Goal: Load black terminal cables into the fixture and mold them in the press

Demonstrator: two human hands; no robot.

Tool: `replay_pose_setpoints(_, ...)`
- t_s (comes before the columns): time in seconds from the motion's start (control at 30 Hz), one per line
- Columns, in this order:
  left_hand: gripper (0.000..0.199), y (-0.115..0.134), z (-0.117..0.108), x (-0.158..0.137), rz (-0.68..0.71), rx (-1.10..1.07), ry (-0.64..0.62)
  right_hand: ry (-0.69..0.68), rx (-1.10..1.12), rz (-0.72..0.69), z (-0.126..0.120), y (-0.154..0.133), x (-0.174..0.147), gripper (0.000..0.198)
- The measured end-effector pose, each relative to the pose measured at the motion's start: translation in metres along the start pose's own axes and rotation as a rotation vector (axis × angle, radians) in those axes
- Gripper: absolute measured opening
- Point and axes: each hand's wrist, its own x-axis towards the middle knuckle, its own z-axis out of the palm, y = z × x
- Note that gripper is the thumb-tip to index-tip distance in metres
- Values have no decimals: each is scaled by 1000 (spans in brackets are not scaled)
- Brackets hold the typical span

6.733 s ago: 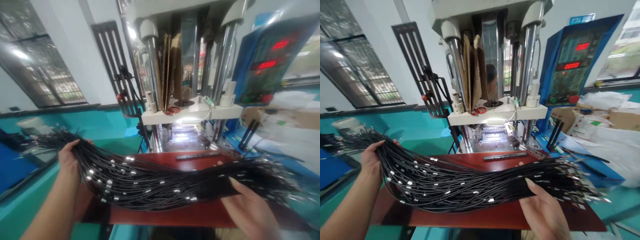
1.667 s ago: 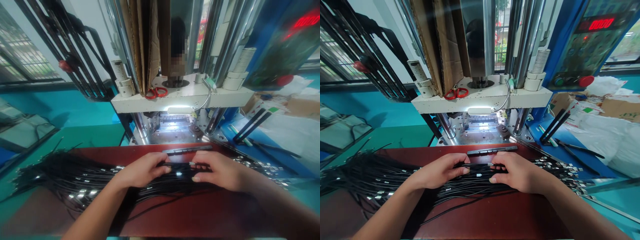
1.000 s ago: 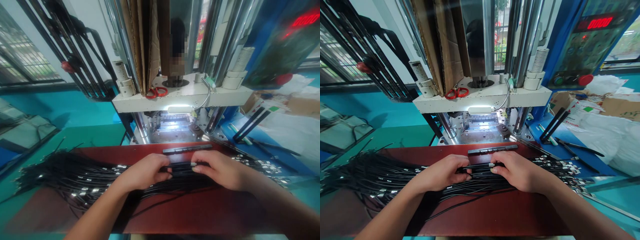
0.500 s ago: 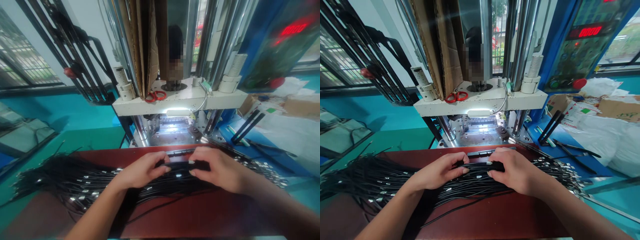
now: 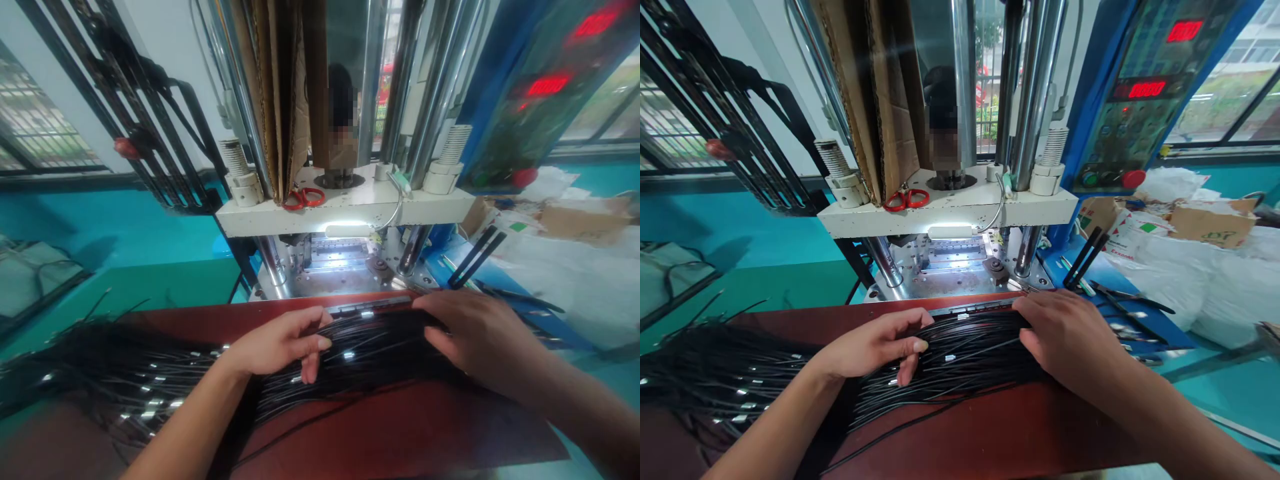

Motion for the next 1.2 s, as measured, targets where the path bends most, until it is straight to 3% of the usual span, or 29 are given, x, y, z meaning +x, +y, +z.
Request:
replay_pose_setpoints(0.17,26,-1,4,10,-80,105,-47,-162,2,-7,-17,37,-14,42)
replay_pose_setpoints(0.23,26,-1,4,11,-72,84,-38,-101,102,-27,-27,27,-13,62)
replay_pose_setpoints(0.3,26,-2,3,9,-32,24,-40,15,195,-73,-31,-1,-5,75)
replay_pose_setpoints(0.33,25,-4,1,8,-3,-15,-45,114,224,-98,-28,-18,0,73)
replay_pose_setpoints(0.4,24,-9,-3,4,66,-98,-36,130,208,-143,-17,-43,11,60)
replay_pose_setpoints(0.47,25,-14,-7,1,140,-183,-13,99,135,-81,-3,-46,16,51)
replay_pose_setpoints(0.6,26,-14,-7,1,130,-229,-10,34,-19,100,7,0,-1,34)
replay_pose_setpoints(0.7,24,-9,-2,4,9,-133,-48,-33,-55,89,1,29,-19,31)
replay_pose_setpoints(0.9,25,-12,-5,5,121,-210,62,34,-19,38,-5,23,-27,16)
replay_pose_setpoints(1.03,23,-16,-8,2,196,-268,38,181,-105,110,-4,31,-27,19)
replay_pose_setpoints(1.13,21,-13,-8,1,189,-274,51,126,-89,72,-2,43,-33,21)
replay_pose_setpoints(1.2,22,-11,-7,0,170,-250,35,128,-95,125,-4,51,-36,22)
